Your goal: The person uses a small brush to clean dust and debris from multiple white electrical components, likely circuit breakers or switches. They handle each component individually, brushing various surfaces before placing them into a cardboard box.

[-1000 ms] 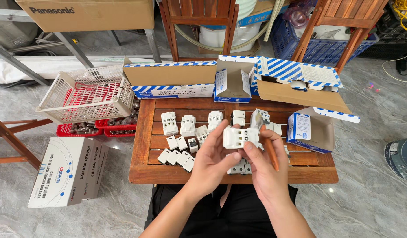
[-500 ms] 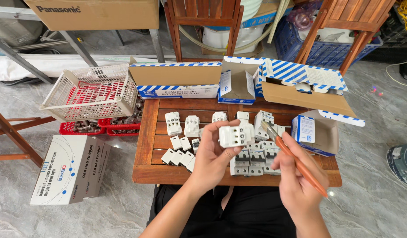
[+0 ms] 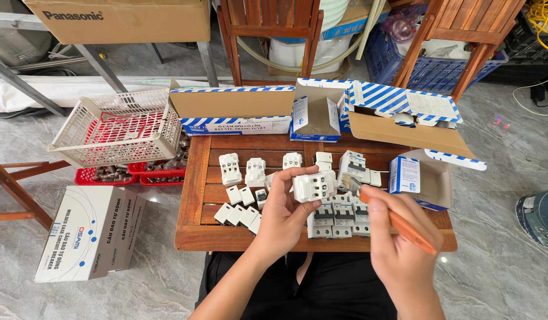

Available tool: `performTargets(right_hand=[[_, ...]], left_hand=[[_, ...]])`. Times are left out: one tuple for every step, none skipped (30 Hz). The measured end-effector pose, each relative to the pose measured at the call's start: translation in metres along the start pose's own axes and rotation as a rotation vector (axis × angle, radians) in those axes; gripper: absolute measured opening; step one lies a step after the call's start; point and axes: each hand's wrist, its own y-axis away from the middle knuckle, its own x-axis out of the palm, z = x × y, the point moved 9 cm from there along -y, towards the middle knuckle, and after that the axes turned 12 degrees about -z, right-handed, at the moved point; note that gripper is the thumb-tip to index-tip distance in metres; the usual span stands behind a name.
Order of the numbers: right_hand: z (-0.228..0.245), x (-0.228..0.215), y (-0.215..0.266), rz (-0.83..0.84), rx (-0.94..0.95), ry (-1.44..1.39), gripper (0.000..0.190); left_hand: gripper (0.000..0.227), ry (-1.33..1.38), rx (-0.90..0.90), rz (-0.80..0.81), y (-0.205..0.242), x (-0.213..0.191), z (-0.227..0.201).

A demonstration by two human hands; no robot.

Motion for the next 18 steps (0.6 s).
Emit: performTargets(right_hand=[[-0.007,0.005,0.002,-0.001,0.0,0.001,0.026],[-0.006,0.011,0.006,0.011,-0.081,-0.031,0.026],[-0.006,0.017,0.01,0.024,-0.163,-0.062,0.026],[0.004,0.016,0.01,0.025,-0.16,-0.059,0.026],[0.016,0.018,0.011,0.067,-0.156,-0.145,0.024],[0.027,0.02,0.01,0.105,-0.154,-0.23,0.023],[0.031,0.02,0.01,0.102,-0.154,-0.225,0.023],[0.032,0.021,0.009,0.117,-0.095,-0.232,0.022],[0.032,0.023,0.008,0.131,-0.036,-0.24,0.022],[0.023,0.021,0.008,0.13,-0.037,-0.238,0.022],[0.013,0.019,0.008,0.123,-0.03,-0.189,0.024],[0.003,0.019,0.008,0.12,-0.026,-0.146,0.025],[-0.002,0.016,0.004,0.121,-0.03,-0.15,0.025],[-0.008,0.007,0.001,0.07,-0.035,-0.085,0.025],[-0.014,-0.002,-0.001,0.02,-0.04,-0.02,0.026],[-0.014,0.0,0.0,0.02,-0.039,-0.022,0.026],[-0.01,0.0,0.0,0.011,-0.087,-0.023,0.024],[-0.006,-0.002,0.001,0.0,-0.134,-0.018,0.022]], left_hand=[[0.049,0.0,0.0,0.002,-0.001,0.001,0.001],[0.049,0.003,0.004,0.001,-0.002,0.001,0.002],[0.05,0.006,0.007,0.0,-0.002,0.001,0.004],[0.05,0.007,0.004,0.001,-0.002,0.001,0.006],[0.048,0.025,0.031,0.002,-0.003,0.001,0.005],[0.047,0.045,0.06,0.006,-0.005,0.002,0.003],[0.047,0.048,0.06,0.011,-0.004,0.004,0.0],[0.048,0.042,0.036,0.016,-0.003,0.005,-0.002],[0.051,0.036,0.013,0.021,-0.003,0.005,-0.003],[0.051,0.038,0.014,0.023,-0.002,0.006,-0.003],[0.049,0.011,0.007,0.018,-0.002,0.005,-0.002],[0.047,-0.017,0.004,0.007,-0.002,0.002,-0.001],[0.047,-0.017,0.009,0.003,-0.004,0.001,-0.001],[0.047,-0.01,-0.008,0.004,-0.003,-0.002,0.0],[0.048,-0.002,-0.025,0.006,-0.002,-0.003,0.001],[0.048,-0.003,-0.025,0.005,-0.002,-0.004,0.0],[0.048,-0.013,-0.028,0.009,-0.001,-0.003,0.0],[0.047,-0.019,-0.033,0.018,-0.001,0.0,0.001]])
